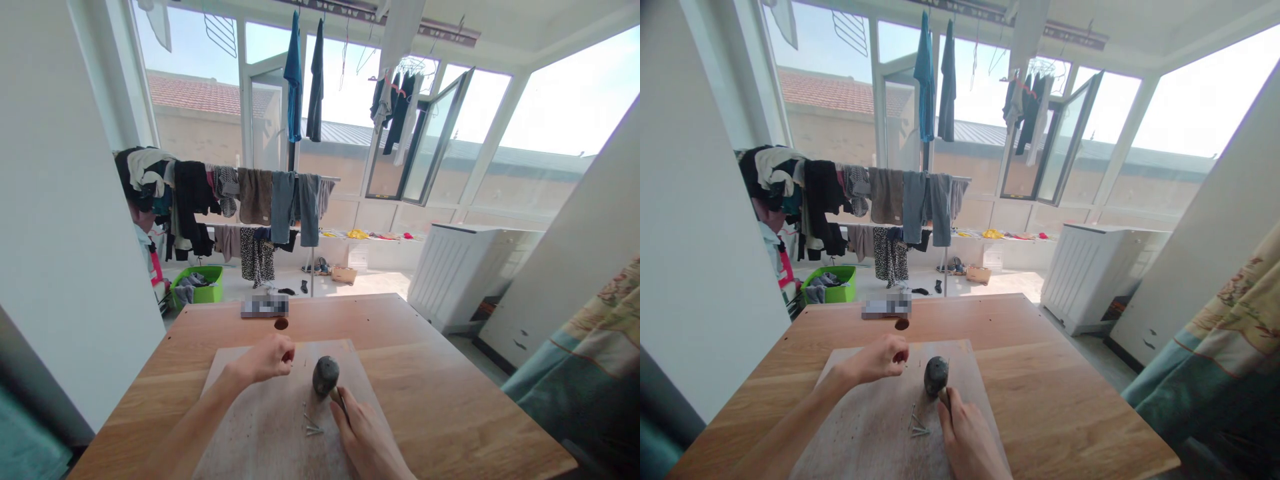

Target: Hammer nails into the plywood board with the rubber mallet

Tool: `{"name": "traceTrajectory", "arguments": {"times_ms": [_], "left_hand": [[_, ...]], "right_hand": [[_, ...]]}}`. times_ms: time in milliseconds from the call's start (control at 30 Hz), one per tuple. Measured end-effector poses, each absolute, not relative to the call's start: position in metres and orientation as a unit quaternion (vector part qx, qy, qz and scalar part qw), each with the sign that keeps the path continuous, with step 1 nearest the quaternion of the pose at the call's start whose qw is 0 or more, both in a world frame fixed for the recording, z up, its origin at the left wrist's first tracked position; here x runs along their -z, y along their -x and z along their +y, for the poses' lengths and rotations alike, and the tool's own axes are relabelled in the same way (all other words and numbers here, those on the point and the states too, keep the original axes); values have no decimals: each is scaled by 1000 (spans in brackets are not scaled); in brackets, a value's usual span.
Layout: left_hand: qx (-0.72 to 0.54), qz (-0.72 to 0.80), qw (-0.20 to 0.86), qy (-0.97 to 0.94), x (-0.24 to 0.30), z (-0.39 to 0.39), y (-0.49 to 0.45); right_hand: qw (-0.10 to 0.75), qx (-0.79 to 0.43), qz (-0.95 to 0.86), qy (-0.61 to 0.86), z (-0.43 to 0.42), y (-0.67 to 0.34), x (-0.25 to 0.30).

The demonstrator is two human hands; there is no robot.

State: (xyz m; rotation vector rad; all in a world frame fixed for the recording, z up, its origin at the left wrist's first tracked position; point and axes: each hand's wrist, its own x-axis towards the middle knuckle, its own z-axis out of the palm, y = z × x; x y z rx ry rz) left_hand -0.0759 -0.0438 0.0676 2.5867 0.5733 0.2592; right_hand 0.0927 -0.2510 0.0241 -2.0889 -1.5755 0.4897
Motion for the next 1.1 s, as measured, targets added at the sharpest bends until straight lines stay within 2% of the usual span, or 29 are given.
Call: {"name": "traceTrajectory", "arguments": {"times_ms": [100, 233, 400, 700, 933, 1100], "left_hand": [[-96, 201, 247, -943, -63, -43, 75], [-108, 187, 311, -925, -50, -41, 74], [-136, 240, 371, -886, -37, -35, 74], [-151, 235, 395, -875, -30, -29, 78], [-157, 230, 401, -873, -27, -27, 76], [-165, 211, 419, -867, -22, -25, 75]], "right_hand": [[245, -181, -574, 760, -251, -93, -20], [262, -188, -568, 758, -251, -92, -23], [251, -194, -569, 759, -252, -90, -30], [225, -178, -570, 770, -247, -88, -31], [288, -169, -580, 743, -214, -67, -63], [284, -158, -608, 724, -192, -57, -63]]}}
